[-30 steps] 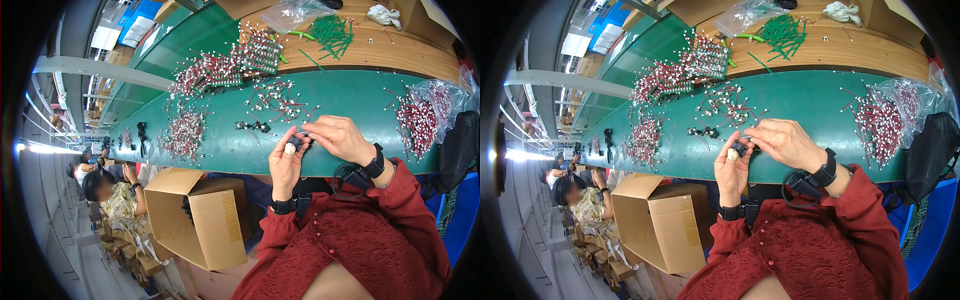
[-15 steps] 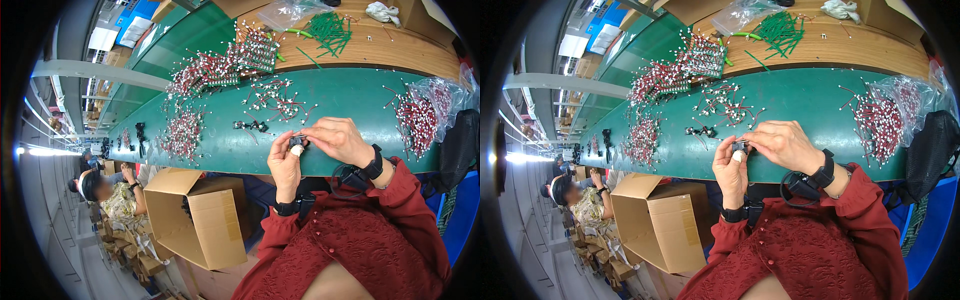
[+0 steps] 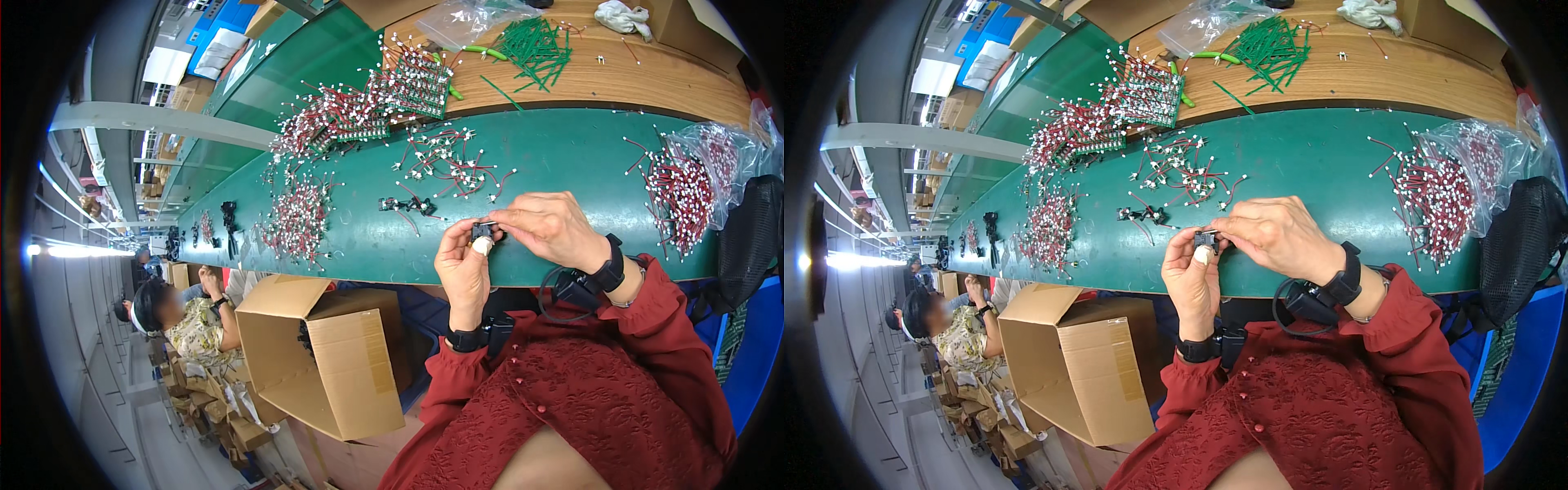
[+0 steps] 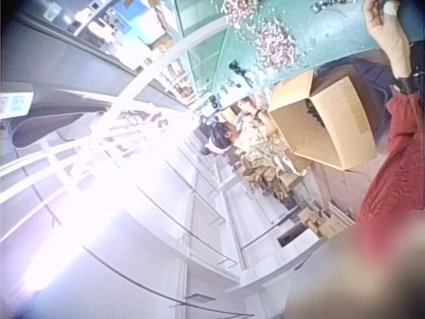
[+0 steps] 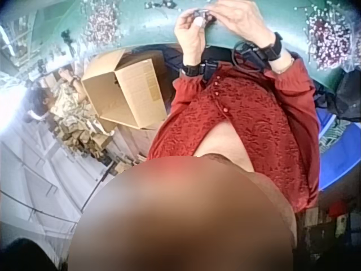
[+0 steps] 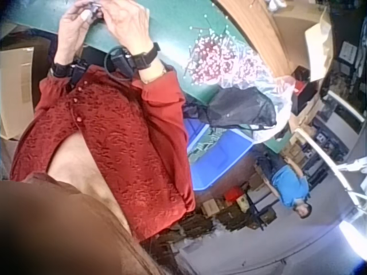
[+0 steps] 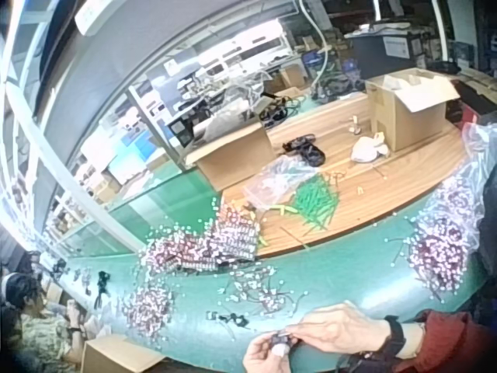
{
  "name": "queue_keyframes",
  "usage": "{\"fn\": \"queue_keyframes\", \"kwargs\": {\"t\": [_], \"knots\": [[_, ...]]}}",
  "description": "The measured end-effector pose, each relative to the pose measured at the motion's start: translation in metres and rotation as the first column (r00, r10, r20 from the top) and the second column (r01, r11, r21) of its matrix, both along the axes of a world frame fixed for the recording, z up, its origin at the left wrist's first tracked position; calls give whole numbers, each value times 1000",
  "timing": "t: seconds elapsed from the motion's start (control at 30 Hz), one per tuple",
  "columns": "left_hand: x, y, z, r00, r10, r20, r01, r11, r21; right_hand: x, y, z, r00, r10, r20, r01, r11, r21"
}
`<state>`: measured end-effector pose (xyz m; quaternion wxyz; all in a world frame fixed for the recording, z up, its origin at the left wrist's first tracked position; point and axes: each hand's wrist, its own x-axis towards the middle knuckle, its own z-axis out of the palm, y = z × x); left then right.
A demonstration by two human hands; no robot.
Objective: The person assembles small electronic components by hand at a workstation. They pick up a black module and red wires, connect the wires to the module, and place the finished unit on the table. The process is repeated with multiple components.
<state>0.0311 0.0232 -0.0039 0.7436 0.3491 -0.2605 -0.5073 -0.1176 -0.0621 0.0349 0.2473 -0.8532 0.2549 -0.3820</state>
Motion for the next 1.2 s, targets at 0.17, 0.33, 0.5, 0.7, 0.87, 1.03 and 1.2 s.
{"fn": "queue_keyframes", "kwargs": {"t": [0.17, 0.33, 0.5, 0.7, 0.87, 1.03, 1.2], "knots": [[1, 0, 0, 1000, -16, 7, 17, 1000, -24, 0, 0, -1, 992, 60, 114, -86, 968, 234], [1, 0, 0, 1000, -13, 20, 14, 999, -32, 2, -2, -4, 972, 88, 216, -185, 856, 482], [0, 1, -1, 998, 5, 68, -3, 1000, -23, 0, -7, -7, 954, 108, 281, -277, 680, 679], [0, 0, 0, 995, 6, 97, -5, 1000, -15, 0, -9, -8, 957, 125, 260, -280, 623, 730], [-2, 0, 5, 996, 78, 41, -80, 996, 48, -2, -12, -2, 964, 86, 252, -237, 708, 665], [6, 5, 8, 990, 136, 39, -139, 986, 89, -5, -22, -3, 995, -79, 65, 22, 785, 619], [4, 0, 6, 992, 104, 66, -109, 990, 91, 13, -25, -15, 981, -125, -151, 166, 941, 295]]}}
